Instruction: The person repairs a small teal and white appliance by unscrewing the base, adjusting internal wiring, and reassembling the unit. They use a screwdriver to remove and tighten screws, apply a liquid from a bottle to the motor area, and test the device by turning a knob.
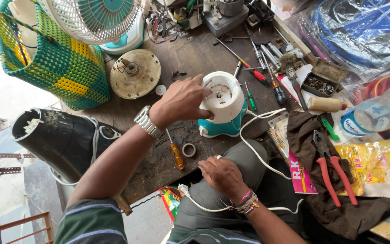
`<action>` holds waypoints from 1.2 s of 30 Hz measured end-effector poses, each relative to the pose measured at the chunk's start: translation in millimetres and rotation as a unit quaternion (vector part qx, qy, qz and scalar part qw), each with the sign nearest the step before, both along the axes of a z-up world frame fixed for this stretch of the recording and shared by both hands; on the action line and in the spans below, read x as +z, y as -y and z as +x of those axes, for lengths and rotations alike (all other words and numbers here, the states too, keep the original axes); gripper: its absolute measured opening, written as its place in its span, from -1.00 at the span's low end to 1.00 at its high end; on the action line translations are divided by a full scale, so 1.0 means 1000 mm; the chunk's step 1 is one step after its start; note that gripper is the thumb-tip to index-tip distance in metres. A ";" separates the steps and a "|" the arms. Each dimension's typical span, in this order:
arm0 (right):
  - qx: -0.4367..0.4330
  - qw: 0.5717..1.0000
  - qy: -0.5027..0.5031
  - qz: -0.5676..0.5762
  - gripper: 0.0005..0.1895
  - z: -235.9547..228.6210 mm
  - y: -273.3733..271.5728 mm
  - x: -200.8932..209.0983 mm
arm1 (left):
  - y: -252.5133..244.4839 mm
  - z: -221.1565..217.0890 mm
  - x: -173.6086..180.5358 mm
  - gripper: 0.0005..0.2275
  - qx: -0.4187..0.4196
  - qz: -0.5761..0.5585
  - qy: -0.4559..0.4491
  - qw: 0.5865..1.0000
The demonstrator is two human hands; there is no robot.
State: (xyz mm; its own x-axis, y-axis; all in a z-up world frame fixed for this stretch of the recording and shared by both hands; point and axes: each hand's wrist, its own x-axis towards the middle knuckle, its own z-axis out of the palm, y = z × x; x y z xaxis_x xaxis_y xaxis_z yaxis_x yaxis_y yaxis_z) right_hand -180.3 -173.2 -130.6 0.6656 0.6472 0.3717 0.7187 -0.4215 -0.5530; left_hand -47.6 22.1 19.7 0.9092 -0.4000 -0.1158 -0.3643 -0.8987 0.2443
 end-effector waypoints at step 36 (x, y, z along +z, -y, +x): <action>-0.151 0.967 -0.107 -0.176 -0.23 0.092 -0.034 -0.082 | 0.082 0.168 -0.067 -0.18 0.142 -0.136 0.103 0.975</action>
State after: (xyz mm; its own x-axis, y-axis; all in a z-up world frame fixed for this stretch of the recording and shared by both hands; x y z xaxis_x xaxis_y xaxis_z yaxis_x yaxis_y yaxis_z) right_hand -88.0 -139.4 -212.7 0.8816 0.4721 -0.0032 0.4178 -0.7834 -0.4601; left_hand 120.6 -59.9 -47.3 0.9804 -0.1193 0.1571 -0.1772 -0.8825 0.4358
